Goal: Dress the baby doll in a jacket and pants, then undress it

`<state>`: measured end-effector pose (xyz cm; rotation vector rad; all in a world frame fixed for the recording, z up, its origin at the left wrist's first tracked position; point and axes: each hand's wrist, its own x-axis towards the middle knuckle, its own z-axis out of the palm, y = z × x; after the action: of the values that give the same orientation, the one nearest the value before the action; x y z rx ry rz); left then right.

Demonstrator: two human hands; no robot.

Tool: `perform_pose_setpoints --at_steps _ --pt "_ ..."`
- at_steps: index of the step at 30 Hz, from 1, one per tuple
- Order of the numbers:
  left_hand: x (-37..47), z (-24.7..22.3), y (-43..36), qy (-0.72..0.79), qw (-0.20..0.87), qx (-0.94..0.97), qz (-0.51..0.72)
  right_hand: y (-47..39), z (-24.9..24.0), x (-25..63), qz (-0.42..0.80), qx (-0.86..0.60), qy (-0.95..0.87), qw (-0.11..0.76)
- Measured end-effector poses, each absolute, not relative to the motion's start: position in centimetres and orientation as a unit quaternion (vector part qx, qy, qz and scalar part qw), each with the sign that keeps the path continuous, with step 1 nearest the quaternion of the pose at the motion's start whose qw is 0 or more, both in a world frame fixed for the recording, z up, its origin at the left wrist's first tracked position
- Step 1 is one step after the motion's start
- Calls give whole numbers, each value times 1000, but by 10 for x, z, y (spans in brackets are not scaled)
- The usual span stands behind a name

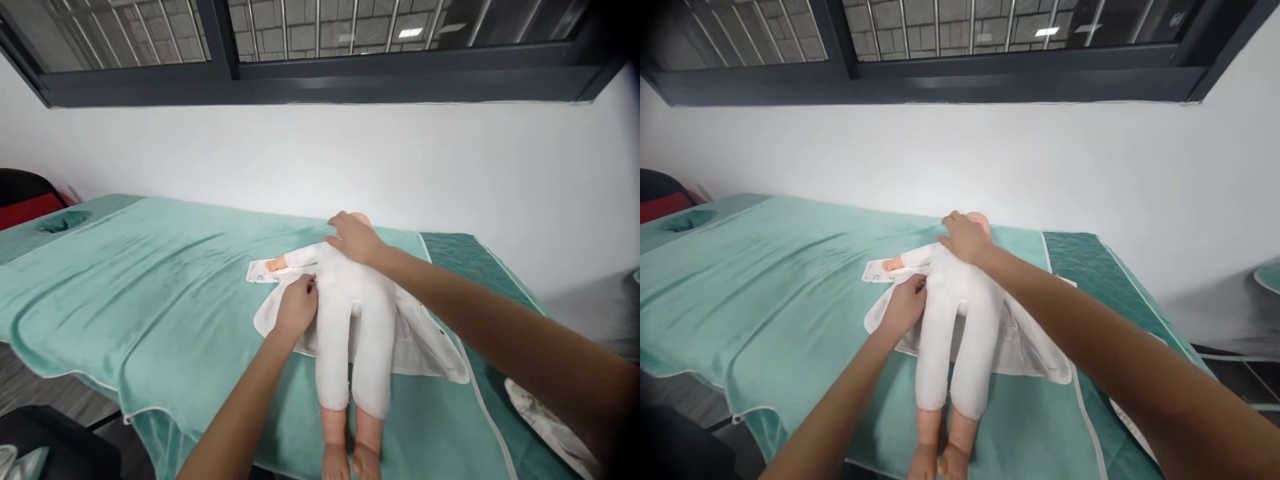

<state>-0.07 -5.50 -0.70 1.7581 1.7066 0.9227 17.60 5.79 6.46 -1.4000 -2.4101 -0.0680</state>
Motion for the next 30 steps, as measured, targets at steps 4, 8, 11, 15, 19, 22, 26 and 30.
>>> perform_pose_setpoints --at_steps 4,8,11,15,19,22,26,30 --pt "3 -15 -50 652 84 703 271 61 54 110 17 -444 -895 23" --pt "-5 -30 -38 680 9 700 220 71 41 84 46 -448 -892 -41" --pt "-12 -36 -23 697 23 687 206 75 40 89 58 -454 -888 -44" --pt "-20 -37 -8 703 70 655 266 72 50 110 59 -462 -885 0" --pt "-29 -38 -4 652 160 557 489 61 60 130 84 -452 -887 36" --pt "-35 -41 -5 611 234 501 567 52 61 139 104 -436 -893 49" --pt "-41 -43 -5 584 283 471 598 43 58 145 69 -429 -900 23" --pt "-46 -43 -3 564 322 442 618 39 57 150 47 -452 -891 -16"
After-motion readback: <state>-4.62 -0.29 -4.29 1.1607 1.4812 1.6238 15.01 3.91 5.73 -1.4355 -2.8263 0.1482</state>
